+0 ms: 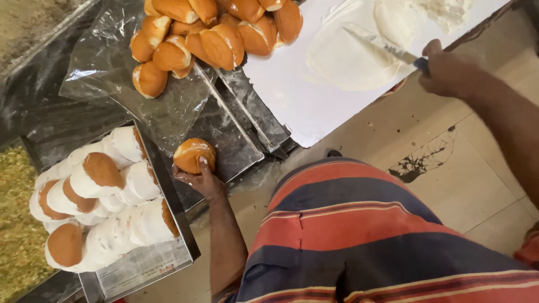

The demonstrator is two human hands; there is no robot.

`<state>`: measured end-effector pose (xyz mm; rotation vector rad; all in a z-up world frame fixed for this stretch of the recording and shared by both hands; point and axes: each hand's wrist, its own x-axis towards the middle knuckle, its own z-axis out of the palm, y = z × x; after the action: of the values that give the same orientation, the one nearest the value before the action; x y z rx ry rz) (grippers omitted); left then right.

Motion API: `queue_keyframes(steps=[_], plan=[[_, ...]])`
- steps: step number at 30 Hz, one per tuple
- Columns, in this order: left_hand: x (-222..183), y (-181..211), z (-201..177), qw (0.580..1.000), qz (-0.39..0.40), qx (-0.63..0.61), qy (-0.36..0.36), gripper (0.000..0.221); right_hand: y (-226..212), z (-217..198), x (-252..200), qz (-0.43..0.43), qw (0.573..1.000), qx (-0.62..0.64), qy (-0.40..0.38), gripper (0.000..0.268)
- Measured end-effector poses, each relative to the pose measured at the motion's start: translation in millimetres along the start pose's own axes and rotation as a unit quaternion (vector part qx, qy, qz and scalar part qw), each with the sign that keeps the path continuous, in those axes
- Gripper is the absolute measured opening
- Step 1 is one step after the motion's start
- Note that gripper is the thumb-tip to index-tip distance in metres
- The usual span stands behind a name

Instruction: Spreading white cream or icing inside sliced bread buns using a knife.

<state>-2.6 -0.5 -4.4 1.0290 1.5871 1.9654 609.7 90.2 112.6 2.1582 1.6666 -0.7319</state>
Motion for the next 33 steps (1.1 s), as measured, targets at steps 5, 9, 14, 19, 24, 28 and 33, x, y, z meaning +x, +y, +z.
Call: queue_keyframes(steps=[5, 9, 14, 19, 24, 28, 33], plan=[[-1.4, 3.3, -1.3, 1.0, 0.002, 0.02, -0.008, 0.065, 22.9, 45.5, -8.0, 0.022, 0.998, -0.009, 0.06, 0.052], [-0.5, 2.8, -0.9, 0.999, -0.007, 0.04, -0.003, 0.065, 12.5, 141.7, -5.5, 0.073, 0.987, 0.138, 0.048, 0.057], [0.1, 2.6, -0.8, 1.0, -0.003, 0.021, -0.014, 0.065, -94.5, 111.0, -88.5, -0.025, 0.979, 0.203, -0.024, 0.05], [2.3, 3.6, 1.8, 0.999, -0.011, -0.026, -0.026, 0.066, -79.6, 55.0, -85.1, 0.0, 0.929, 0.355, -0.105, 0.058], [2.1, -0.7, -0.8, 1.0, -0.021, 0.002, -0.009, 0.069, -45.6, 44.7, 10.1, 0.069, 0.957, 0.28, 0.026, 0.056], [1.4, -2.5, -2.9, 0.999, -0.033, -0.008, -0.013, 0.071, -17.0, 118.5, 102.0, -0.053, 0.98, 0.172, 0.09, 0.049], [0.5, 9.1, 5.9, 0.999, -0.038, -0.039, -0.004, 0.071, -84.5, 135.9, 18.6, -0.253, 0.948, -0.034, 0.192, 0.044]])
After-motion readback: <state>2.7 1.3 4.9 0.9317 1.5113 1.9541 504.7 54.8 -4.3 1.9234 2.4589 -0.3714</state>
